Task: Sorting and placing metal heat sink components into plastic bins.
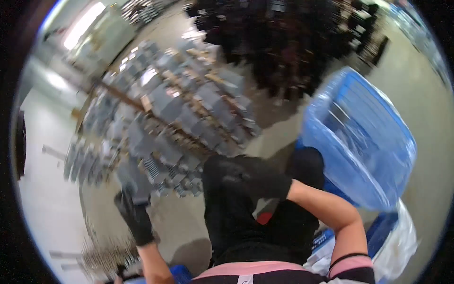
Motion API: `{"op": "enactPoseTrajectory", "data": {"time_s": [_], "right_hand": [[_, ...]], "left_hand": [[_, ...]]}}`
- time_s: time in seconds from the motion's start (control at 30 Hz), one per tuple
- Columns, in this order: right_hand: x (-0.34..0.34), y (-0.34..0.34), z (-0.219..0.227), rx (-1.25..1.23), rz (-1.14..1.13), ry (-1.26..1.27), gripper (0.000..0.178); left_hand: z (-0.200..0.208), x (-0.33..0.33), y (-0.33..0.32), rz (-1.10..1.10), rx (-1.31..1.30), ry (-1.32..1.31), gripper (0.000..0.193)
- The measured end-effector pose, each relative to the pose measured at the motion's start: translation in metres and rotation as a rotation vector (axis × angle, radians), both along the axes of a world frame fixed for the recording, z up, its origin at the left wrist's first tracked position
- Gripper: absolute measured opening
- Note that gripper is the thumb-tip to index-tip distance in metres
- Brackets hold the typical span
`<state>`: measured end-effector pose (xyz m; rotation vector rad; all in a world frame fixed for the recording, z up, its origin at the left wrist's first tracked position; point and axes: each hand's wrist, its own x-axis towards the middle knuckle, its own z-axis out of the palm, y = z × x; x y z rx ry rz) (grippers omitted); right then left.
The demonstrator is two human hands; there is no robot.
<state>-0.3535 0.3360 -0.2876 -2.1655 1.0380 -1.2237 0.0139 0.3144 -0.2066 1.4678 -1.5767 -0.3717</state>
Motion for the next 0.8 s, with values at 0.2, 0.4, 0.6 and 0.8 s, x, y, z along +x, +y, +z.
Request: {"op": "enactPoseTrajectory", "data": {"time_s": [0.2,0.4,0.6,0.8], "right_hand": [[0.02,0.043,0.073,0.143,-0.076,-0.242,0.068],[-0.036,0.068,0.073,0.015,-0.738,0.107,0.079],[-0.186,0.044,0.072,0.028,-0.788,0.136,0.087],[-0.319,0.037,-0.033,0.453,-0.878,0.623,0.073]], "left_hand": [[-0.038,-0.12,0.043,-0.048,-0.148,0.229,0.04],[-0.019,-0.234,0.013,-0.711,-0.352,-0.297,0.063],[-0.007,-0.285,0.006,-0.748,-0.476,-0.275,0.057],[-0.078,-0.248,-0.019,-0.673,-0.245,-0.304,0.058]]}}
